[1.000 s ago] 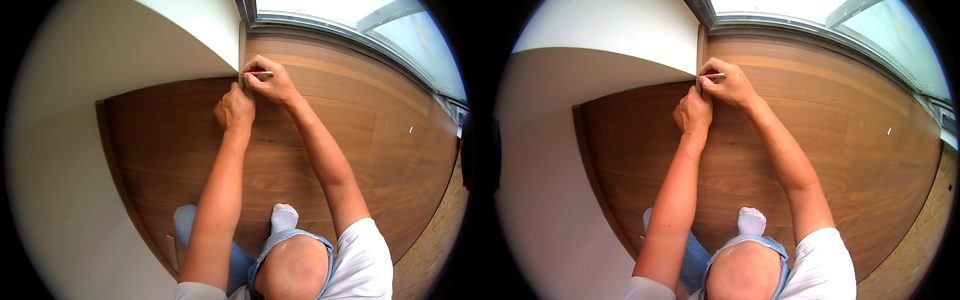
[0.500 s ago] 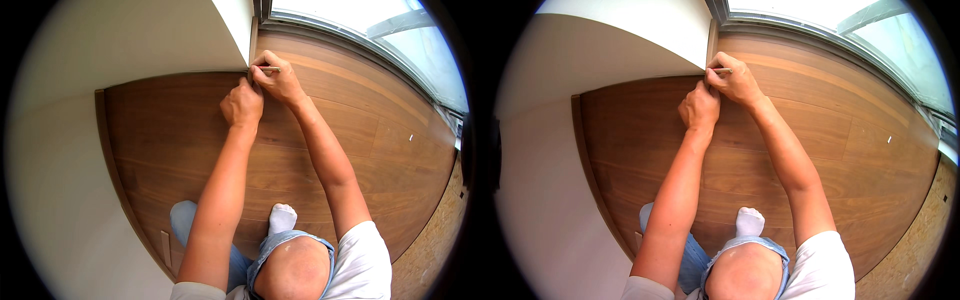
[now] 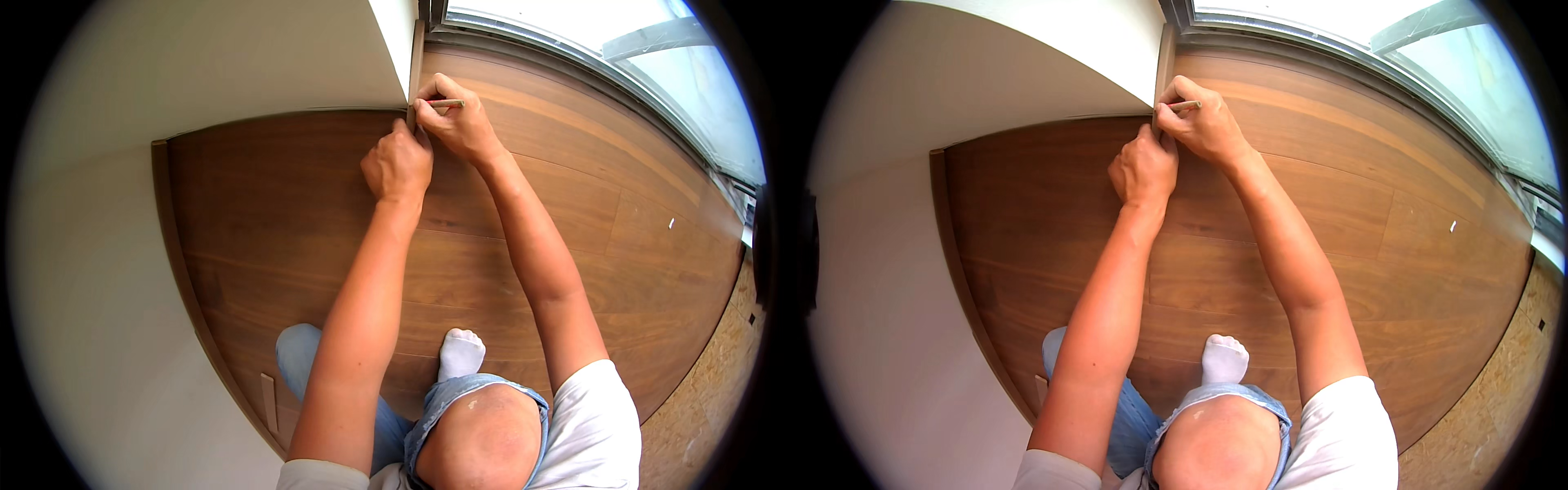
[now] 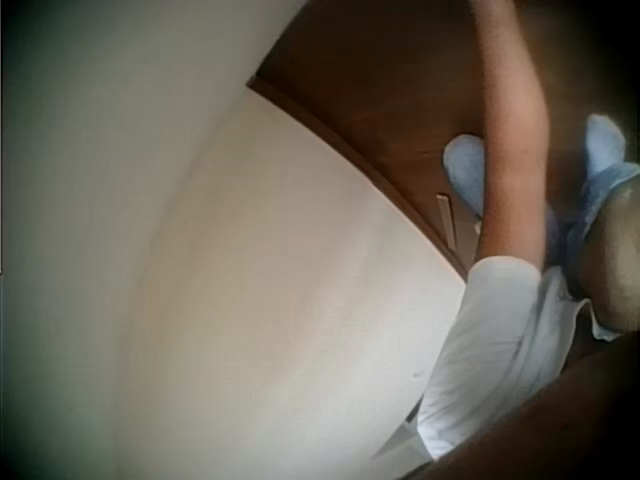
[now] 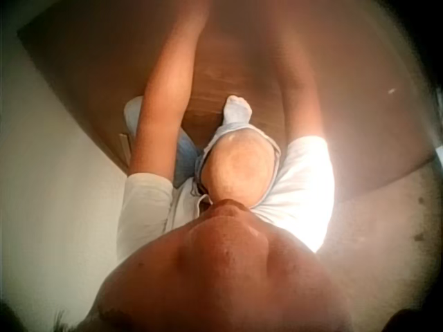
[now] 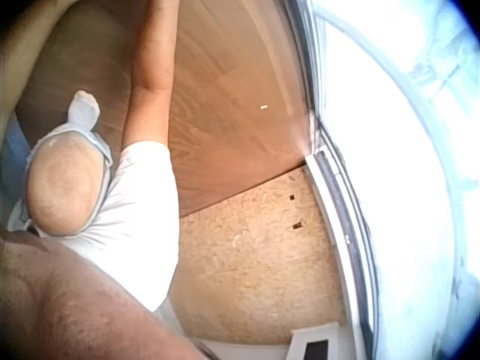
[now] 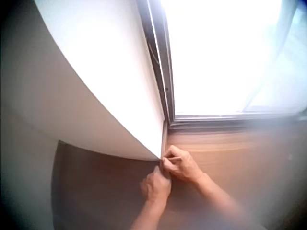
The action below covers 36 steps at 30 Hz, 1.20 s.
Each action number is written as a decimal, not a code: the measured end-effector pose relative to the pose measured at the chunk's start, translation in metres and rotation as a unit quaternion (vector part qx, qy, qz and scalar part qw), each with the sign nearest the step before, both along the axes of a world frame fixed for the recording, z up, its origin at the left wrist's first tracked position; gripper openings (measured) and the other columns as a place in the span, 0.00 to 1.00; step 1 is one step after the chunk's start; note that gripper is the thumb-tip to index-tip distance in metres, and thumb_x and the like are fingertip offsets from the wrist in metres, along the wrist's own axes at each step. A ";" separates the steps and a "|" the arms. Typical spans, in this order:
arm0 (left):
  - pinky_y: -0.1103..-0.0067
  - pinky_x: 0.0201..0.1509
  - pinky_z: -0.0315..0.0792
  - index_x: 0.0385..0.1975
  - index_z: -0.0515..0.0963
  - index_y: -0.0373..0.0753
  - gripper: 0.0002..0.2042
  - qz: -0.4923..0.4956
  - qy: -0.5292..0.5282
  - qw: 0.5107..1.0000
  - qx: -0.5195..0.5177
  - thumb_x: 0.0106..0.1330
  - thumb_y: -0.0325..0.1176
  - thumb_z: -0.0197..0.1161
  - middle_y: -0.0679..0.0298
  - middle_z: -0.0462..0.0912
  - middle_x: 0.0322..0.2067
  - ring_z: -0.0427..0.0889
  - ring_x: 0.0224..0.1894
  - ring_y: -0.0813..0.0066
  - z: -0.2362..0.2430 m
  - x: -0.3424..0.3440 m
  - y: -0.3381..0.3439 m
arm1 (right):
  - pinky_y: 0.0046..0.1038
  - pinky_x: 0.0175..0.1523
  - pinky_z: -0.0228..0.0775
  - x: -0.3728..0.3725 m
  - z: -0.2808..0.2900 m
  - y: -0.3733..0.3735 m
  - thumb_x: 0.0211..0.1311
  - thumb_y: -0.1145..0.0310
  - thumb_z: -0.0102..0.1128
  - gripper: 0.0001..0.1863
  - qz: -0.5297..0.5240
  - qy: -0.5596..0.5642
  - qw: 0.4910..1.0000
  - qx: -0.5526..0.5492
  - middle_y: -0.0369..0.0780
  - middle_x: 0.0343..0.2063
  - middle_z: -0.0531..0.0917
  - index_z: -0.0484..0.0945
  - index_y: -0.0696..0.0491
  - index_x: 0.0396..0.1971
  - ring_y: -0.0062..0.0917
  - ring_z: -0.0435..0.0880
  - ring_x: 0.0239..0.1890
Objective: The person cuts wood strips using a miter saw, carries the cut pieces into a room with wood flooring, and positions them against the wall base, marking measurements with a pencil.
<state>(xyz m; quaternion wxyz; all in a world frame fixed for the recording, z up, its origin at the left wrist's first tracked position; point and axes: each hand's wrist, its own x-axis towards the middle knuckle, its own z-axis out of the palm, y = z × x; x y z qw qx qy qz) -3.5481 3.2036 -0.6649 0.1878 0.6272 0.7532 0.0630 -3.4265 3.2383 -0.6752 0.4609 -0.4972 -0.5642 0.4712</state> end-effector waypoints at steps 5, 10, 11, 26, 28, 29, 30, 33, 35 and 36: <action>0.55 0.37 0.78 0.29 0.79 0.40 0.17 -0.001 0.000 1.000 0.012 0.71 0.48 0.56 0.49 0.86 0.26 0.86 0.31 0.44 0.000 0.001 0.000 | 0.27 0.39 0.78 0.002 0.002 0.003 0.64 0.71 0.64 0.07 -0.009 -0.038 0.999 -0.009 0.40 0.25 0.84 0.77 0.57 0.32 0.23 0.86 0.31; 0.54 0.37 0.78 0.29 0.79 0.40 0.17 0.000 0.002 1.000 0.005 0.71 0.48 0.56 0.48 0.86 0.26 0.86 0.31 0.44 0.001 0.003 0.001 | 0.24 0.35 0.73 0.004 -0.001 0.004 0.65 0.72 0.63 0.06 -0.001 -0.042 0.999 -0.002 0.35 0.27 0.82 0.77 0.57 0.33 0.16 0.79 0.30; 0.54 0.37 0.78 0.29 0.79 0.41 0.17 -0.001 0.001 1.000 0.004 0.71 0.48 0.56 0.48 0.86 0.26 0.86 0.31 0.44 0.001 0.002 0.001 | 0.24 0.35 0.73 0.003 0.001 0.004 0.65 0.72 0.63 0.06 0.000 -0.043 0.999 -0.006 0.35 0.27 0.82 0.77 0.57 0.33 0.16 0.79 0.30; 0.55 0.41 0.78 0.33 0.80 0.40 0.17 0.005 -0.003 1.000 -0.028 0.72 0.49 0.55 0.47 0.87 0.30 0.86 0.36 0.43 0.012 -0.001 -0.001 | 0.19 0.45 0.76 0.024 -0.015 -0.091 0.73 0.73 0.60 0.06 -0.249 0.125 0.960 -0.038 0.36 0.36 0.83 0.79 0.60 0.41 0.17 0.84 0.38; 0.56 0.40 0.79 0.32 0.80 0.40 0.18 -0.013 0.022 1.000 -0.010 0.73 0.49 0.54 0.49 0.87 0.29 0.87 0.35 0.45 0.011 0.004 0.000 | 0.19 0.45 0.76 0.039 -0.010 -0.131 0.73 0.73 0.59 0.07 -0.290 0.043 0.956 -0.033 0.36 0.34 0.83 0.81 0.59 0.44 0.16 0.83 0.38; 0.56 0.40 0.80 0.32 0.80 0.40 0.18 -0.026 0.034 0.999 -0.003 0.73 0.49 0.53 0.50 0.87 0.29 0.87 0.35 0.46 0.012 0.008 -0.001 | 0.22 0.45 0.76 0.040 -0.004 -0.153 0.73 0.73 0.60 0.07 -0.281 -0.002 0.959 -0.041 0.37 0.33 0.84 0.82 0.59 0.43 0.19 0.84 0.37; 0.55 0.43 0.80 0.35 0.83 0.41 0.20 -0.012 0.038 0.999 -0.036 0.73 0.51 0.52 0.48 0.87 0.31 0.87 0.37 0.44 0.016 0.011 0.000 | 0.25 0.45 0.77 0.047 0.001 -0.168 0.72 0.72 0.60 0.07 -0.284 -0.058 0.956 -0.045 0.39 0.33 0.84 0.83 0.59 0.42 0.22 0.84 0.36; 0.53 0.45 0.79 0.38 0.84 0.41 0.22 0.020 0.028 0.999 -0.038 0.72 0.55 0.54 0.48 0.88 0.35 0.87 0.40 0.44 -0.002 -0.004 -0.005 | 0.36 0.44 0.78 0.045 -0.010 -0.181 0.67 0.73 0.63 0.06 -0.205 -0.217 0.944 0.142 0.43 0.33 0.85 0.85 0.54 0.41 0.37 0.84 0.36; 0.53 0.44 0.79 0.39 0.83 0.40 0.21 0.002 0.057 0.998 -0.039 0.72 0.53 0.54 0.48 0.88 0.35 0.87 0.41 0.44 0.002 0.002 -0.003 | 0.37 0.41 0.77 0.048 -0.014 -0.172 0.65 0.72 0.65 0.07 -0.201 -0.239 0.940 0.140 0.43 0.30 0.84 0.83 0.52 0.42 0.38 0.82 0.34; 0.53 0.44 0.78 0.40 0.83 0.39 0.21 -0.002 0.066 0.998 -0.023 0.73 0.52 0.54 0.48 0.88 0.36 0.87 0.41 0.44 0.007 0.003 0.000 | 0.37 0.39 0.76 0.049 -0.013 -0.167 0.64 0.72 0.66 0.08 -0.198 -0.246 0.939 0.135 0.42 0.29 0.83 0.82 0.52 0.42 0.38 0.81 0.32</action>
